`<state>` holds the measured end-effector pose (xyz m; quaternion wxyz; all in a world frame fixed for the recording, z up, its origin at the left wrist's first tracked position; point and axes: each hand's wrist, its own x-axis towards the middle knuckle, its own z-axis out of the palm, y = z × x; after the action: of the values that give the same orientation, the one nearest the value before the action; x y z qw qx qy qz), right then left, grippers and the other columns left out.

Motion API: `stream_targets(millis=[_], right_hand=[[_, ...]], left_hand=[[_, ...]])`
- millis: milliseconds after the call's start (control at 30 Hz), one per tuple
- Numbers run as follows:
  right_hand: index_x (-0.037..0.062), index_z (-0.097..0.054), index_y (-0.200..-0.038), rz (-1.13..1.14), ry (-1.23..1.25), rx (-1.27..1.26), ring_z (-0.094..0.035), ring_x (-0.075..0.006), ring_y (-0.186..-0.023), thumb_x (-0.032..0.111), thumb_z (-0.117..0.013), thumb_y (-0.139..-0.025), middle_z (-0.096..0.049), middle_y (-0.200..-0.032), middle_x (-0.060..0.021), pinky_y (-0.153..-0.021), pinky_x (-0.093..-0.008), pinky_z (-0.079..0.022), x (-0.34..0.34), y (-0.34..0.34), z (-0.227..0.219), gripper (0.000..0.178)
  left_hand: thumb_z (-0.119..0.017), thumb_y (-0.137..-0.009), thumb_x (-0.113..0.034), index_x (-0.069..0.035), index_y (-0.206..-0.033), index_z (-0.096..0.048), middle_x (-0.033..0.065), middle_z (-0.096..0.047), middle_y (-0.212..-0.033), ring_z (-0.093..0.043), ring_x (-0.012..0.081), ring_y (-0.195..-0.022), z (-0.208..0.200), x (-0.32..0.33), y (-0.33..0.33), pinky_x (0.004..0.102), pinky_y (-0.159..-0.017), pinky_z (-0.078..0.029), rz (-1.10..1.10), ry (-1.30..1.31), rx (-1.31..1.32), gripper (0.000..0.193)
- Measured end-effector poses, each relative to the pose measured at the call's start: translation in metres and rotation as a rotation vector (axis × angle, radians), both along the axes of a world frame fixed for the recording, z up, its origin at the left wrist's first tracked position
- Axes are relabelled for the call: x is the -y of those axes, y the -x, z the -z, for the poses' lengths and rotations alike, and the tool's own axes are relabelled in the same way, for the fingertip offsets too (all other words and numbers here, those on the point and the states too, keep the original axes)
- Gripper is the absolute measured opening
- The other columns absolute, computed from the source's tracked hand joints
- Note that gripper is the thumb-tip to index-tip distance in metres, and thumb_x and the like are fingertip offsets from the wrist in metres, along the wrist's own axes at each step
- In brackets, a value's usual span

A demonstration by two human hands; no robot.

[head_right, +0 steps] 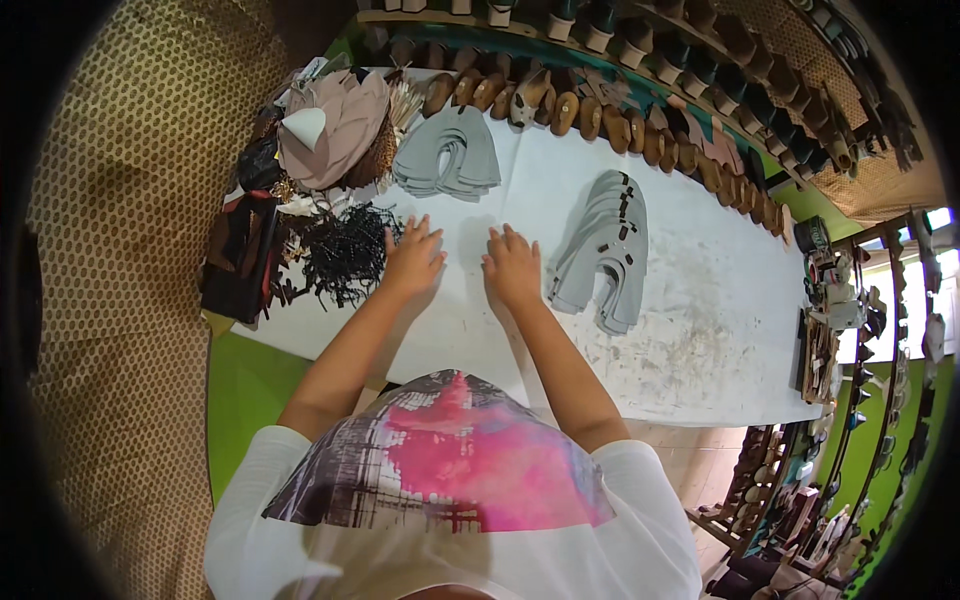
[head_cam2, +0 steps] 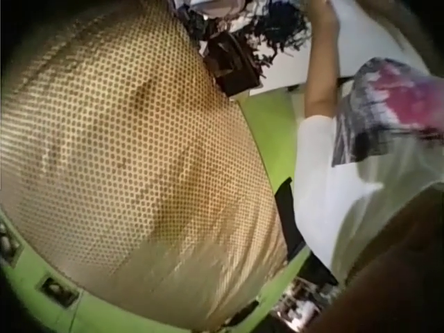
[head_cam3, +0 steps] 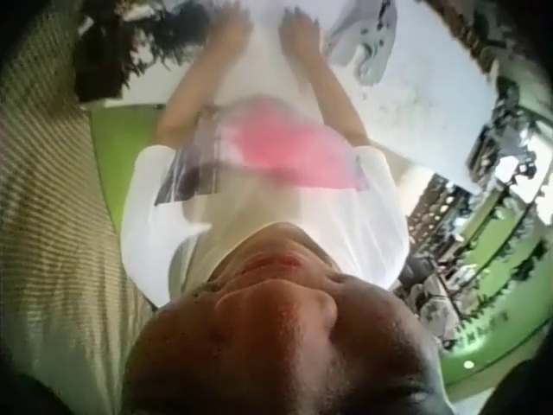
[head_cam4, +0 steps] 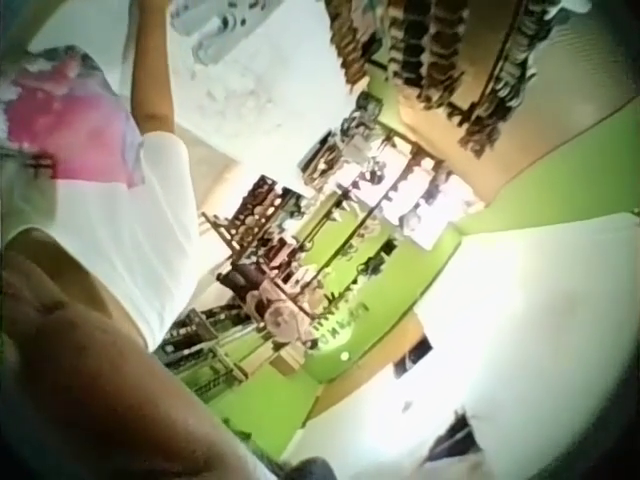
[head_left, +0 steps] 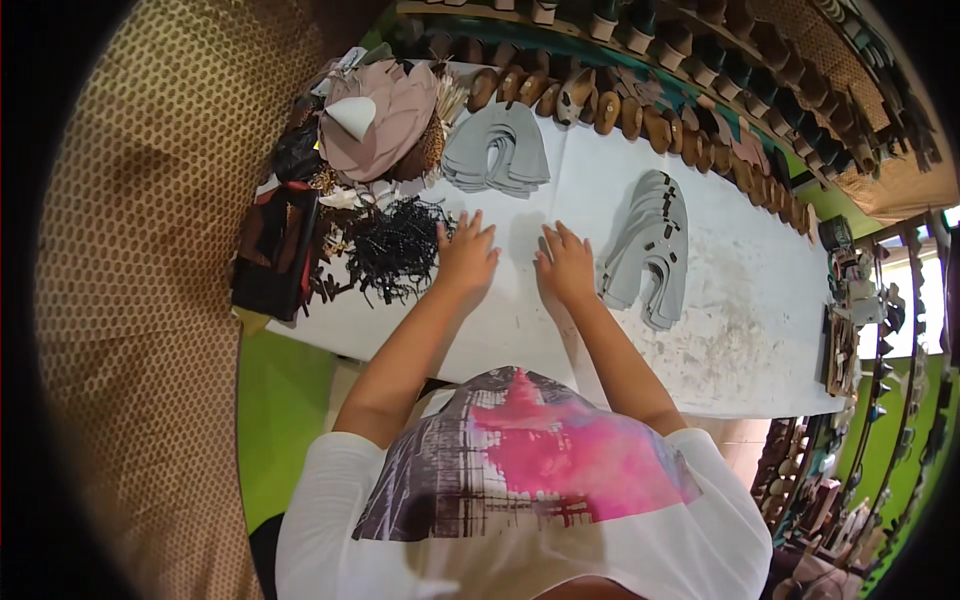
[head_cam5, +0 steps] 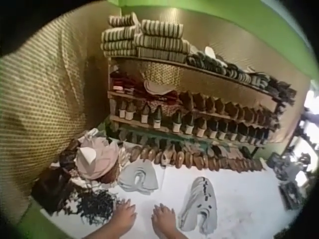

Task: Assembling and preparing shoe upper components at a manufacturing station.

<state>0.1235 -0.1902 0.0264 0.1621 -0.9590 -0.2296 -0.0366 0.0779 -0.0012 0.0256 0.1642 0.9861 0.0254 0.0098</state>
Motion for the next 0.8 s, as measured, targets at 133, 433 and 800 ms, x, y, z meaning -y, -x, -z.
stream_targets(millis=[133,433,800], right_hand=[[0.0128,-0.052,-0.119,0.025,-0.003,0.006,-0.042,-0.0252,-0.119,0.025,-0.054,-0.083,-0.047,-0.127,-0.0098,-0.1,-0.0517,-0.03,-0.041,-0.033,0.001,0.039],[0.0139,-0.062,-0.098,0.01,0.055,0.242,-0.049,-0.0241,-0.109,0.015,-0.053,-0.079,-0.058,-0.108,-0.0051,-0.095,-0.0465,-0.036,-0.08,-0.112,0.003,0.021],[0.0088,-0.064,-0.09,-0.051,0.033,0.098,-0.061,-0.0286,-0.08,0.01,-0.05,-0.076,-0.065,-0.089,-0.008,-0.07,-0.0366,-0.048,-0.072,-0.136,-0.003,0.02]], left_hand=[[-0.056,-0.081,-0.028,-0.012,-0.112,-0.058,0.0085,-0.044,-0.13,-0.031,0.0282,-0.129,-0.015,-0.051,-0.033,0.0657,-0.1,-0.011,0.007,-0.032,0.143,0.034],[-0.065,-0.068,-0.014,-0.012,-0.085,-0.068,0.0034,-0.057,-0.11,-0.037,0.0251,-0.124,-0.025,-0.105,-0.121,0.0649,-0.101,-0.013,0.186,-0.3,0.449,0.017],[-0.07,-0.065,-0.021,-0.014,-0.07,-0.069,0.0002,-0.059,-0.11,-0.036,0.0247,-0.124,-0.027,-0.124,-0.141,0.0663,-0.099,-0.013,0.356,-0.324,0.299,0.008]])
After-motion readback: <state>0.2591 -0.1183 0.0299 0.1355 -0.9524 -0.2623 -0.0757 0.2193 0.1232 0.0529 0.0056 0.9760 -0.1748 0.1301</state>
